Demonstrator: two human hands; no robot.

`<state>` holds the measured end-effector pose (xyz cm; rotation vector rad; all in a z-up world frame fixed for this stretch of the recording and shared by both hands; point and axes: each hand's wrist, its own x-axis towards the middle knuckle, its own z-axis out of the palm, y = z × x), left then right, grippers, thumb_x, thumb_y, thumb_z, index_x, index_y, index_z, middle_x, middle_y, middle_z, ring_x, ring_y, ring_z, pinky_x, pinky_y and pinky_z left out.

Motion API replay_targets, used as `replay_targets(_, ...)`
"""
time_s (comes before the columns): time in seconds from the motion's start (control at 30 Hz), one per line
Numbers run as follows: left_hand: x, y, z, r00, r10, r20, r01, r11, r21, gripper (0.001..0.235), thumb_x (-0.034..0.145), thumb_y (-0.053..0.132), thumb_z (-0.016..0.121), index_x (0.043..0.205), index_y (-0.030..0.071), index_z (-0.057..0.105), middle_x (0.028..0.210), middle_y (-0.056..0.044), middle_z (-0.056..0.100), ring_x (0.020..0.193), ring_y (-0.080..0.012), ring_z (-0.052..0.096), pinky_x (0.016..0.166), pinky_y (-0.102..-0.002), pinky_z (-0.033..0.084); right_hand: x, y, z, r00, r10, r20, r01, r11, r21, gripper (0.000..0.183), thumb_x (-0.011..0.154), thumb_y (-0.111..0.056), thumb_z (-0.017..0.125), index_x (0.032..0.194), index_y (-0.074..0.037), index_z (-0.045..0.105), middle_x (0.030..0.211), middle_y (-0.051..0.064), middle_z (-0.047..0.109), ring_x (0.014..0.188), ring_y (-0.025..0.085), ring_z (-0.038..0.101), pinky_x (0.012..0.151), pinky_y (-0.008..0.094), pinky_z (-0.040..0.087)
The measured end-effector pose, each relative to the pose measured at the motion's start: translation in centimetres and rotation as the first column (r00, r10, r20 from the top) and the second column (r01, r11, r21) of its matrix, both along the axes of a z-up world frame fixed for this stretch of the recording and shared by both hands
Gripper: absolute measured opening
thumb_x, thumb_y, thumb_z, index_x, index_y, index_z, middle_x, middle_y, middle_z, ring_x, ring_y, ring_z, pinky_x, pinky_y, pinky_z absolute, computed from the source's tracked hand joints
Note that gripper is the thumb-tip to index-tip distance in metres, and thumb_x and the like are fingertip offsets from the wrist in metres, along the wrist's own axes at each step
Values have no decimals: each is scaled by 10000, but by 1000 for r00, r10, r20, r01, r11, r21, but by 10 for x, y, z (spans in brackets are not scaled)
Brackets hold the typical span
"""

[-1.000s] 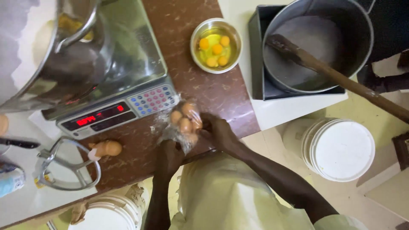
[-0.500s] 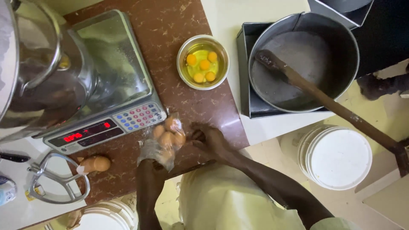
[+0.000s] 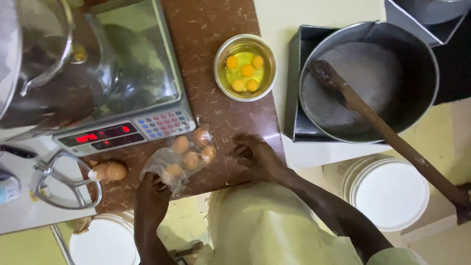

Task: The person cracks multiple eggs one at a time into a small metal bowl. They retrieve eggs from a plastic bag, crack each egg over the bowl, and discard the shells onto the countertop. The bowl gradually fills with egg yolks and whites.

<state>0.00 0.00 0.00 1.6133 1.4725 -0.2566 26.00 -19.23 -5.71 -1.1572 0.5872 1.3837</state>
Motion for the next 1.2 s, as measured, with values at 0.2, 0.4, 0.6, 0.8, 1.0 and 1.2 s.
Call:
replay_targets(0.2, 0, 3, 29, 994, 80, 77, -89, 988, 127, 512, 964, 196, 851, 1446, 71, 730, 1333, -188, 855, 1177, -345, 858, 944, -472, 717, -9, -35, -55, 517, 306, 799, -571, 819, 56, 644, 938, 186, 761, 1513, -67, 622, 1321, 196, 802, 1189, 263, 845, 1044, 339, 679)
replay_targets(0.4, 0, -4, 50, 957, 213, 198, -262, 927, 268, 559, 908, 90, 917, 1426, 73, 708, 1377, -199, 807, 1225, -321, 790, 972, -427, 696, 4, -34, -36, 453, 235, 860, -610, 785, 106, 675, 984, 122, 790, 1600, -56, 580, 1393, 192, 801, 1228, 256, 822, 1111, 359, 666)
replay_targets(0.6, 22, -30, 31, 840, 142, 523, -269, 947, 174, 658, 906, -11, 848, 1512, 125, 631, 1532, -144, 738, 1348, -297, 754, 971, -368, 701, 7, -36, -34, 450, 352, 820, -619, 785, 3, 482, 1012, -171, 871, 1475, -179, 736, 1288, 76, 861, 1211, 209, 833, 1038, 351, 693)
replay_targets(0.8, 112, -78, 24, 840, 29, 542, 8, 998, -66, 596, 877, 258, 908, 1439, 190, 721, 1417, -96, 835, 1237, -246, 832, 943, -357, 737, 13, -31, 10, 587, 205, 783, -531, 827, 182, 437, 1055, -115, 803, 1487, -105, 740, 1301, 69, 845, 1190, 176, 810, 1061, 316, 645)
replay_targets(1.0, 148, -98, 1, 771, 51, 635, 19, 995, -103, 694, 882, 348, 928, 1468, 116, 637, 1441, -136, 766, 1268, -254, 791, 983, -353, 739, 29, -43, 3, 679, 57, 732, -332, 913, 237, 280, 1030, -111, 846, 1299, -37, 821, 1223, 99, 883, 1074, 177, 849, 972, 326, 710)
replay_targets(1.2, 155, -75, -64, 844, -275, 460, 163, 949, 269, 632, 934, 303, 930, 1493, 121, 699, 1399, -176, 739, 1347, -405, 743, 1127, -542, 625, 42, -42, -1, 639, 69, 766, -278, 949, 146, 332, 1016, -65, 874, 1336, 9, 829, 952, 158, 831, 829, 211, 823, 761, 338, 721)
